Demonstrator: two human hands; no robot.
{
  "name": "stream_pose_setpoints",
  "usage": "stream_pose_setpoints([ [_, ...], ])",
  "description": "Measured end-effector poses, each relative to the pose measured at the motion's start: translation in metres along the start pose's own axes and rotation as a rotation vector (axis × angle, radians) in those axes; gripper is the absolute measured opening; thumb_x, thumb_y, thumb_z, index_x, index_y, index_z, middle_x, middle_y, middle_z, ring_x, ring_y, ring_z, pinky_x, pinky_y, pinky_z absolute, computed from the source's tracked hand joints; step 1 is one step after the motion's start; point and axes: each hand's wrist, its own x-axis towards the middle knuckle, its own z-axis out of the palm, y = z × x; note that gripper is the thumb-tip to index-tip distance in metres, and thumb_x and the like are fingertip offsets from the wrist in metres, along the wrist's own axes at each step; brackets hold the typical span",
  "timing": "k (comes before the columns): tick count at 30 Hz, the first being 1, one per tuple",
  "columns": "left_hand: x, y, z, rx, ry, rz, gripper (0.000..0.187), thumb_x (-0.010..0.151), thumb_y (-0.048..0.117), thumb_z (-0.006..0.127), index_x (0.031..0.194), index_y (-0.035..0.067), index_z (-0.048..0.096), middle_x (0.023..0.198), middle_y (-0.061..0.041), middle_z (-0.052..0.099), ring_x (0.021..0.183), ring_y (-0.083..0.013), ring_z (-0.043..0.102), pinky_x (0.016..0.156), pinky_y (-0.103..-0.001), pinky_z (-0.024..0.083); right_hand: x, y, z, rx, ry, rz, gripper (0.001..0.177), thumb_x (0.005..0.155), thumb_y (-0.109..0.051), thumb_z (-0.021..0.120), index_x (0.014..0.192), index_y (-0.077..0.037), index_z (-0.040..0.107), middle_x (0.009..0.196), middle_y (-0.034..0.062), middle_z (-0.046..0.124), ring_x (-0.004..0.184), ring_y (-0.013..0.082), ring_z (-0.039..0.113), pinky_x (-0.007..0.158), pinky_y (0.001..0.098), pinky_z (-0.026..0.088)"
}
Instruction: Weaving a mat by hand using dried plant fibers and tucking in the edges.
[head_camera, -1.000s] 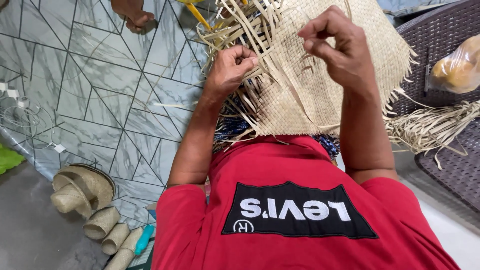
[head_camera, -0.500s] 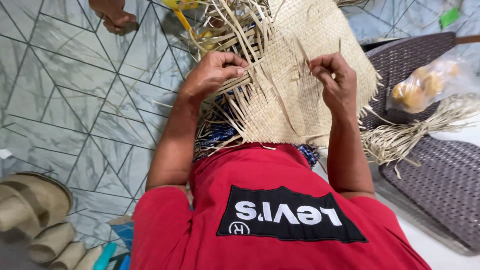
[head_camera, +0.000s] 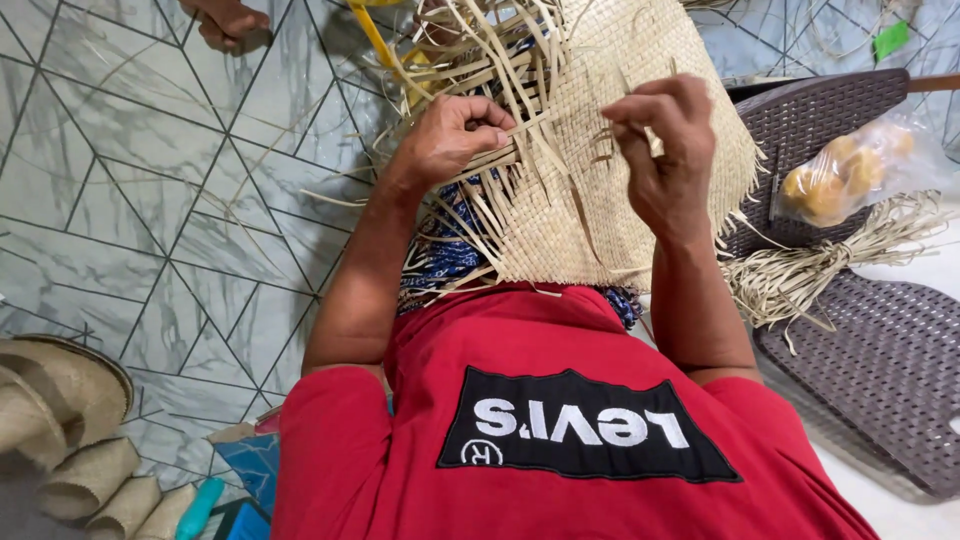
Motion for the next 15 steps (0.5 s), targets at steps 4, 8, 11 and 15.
stream_pose_setpoints([
  [4,-0.001,0.000,0.004,0.003,0.034,-0.029,0.016,0.078,0.008,0.065,0.093,0.003,0.070,0.072,0.000,0.063,0.054,-0.0058,0.047,0.048,-0.020,0.038,0.016,-0.006,0.014,0.009,-0.328,0.004,0.009,0.092,0.002,0.059,0.089,-0.003,0.066,0.081,0.0067,0.050,0.079,0.0203,0.042,0.076,0.0346,0.033],
  [8,0.000,0.006,0.006,0.113,0.071,-0.172,0.015,0.077,0.013,0.064,0.091,0.009,0.069,0.073,0.001,0.063,0.053,-0.0069,0.046,0.050,-0.024,0.040,0.027,-0.013,0.028,-0.187,-0.537,-0.150,0.011,0.087,0.002,0.062,0.092,-0.008,0.066,0.091,0.0078,0.051,0.082,0.0202,0.043,0.076,0.0342,0.035],
  [11,0.003,-0.003,0.010,0.135,0.114,-0.134,0.011,0.076,0.011,0.064,0.086,0.008,0.068,0.074,-0.001,0.065,0.049,-0.0063,0.046,0.044,-0.022,0.038,0.024,-0.012,0.036,-0.386,-0.558,-0.210,0.017,0.081,-0.005,0.074,0.095,-0.012,0.068,0.098,0.0057,0.058,0.084,0.0189,0.049,0.073,0.0307,0.045],
  [15,0.001,0.003,0.015,0.176,0.149,-0.165,0.007,0.078,0.011,0.063,0.083,0.010,0.068,0.071,0.000,0.062,0.051,-0.0073,0.047,0.045,-0.022,0.040,0.021,0.004,0.050,-0.453,-0.464,-0.295,0.010,0.088,-0.023,0.077,0.086,-0.015,0.071,0.083,0.0003,0.055,0.074,0.0146,0.045,0.067,0.0291,0.038],
])
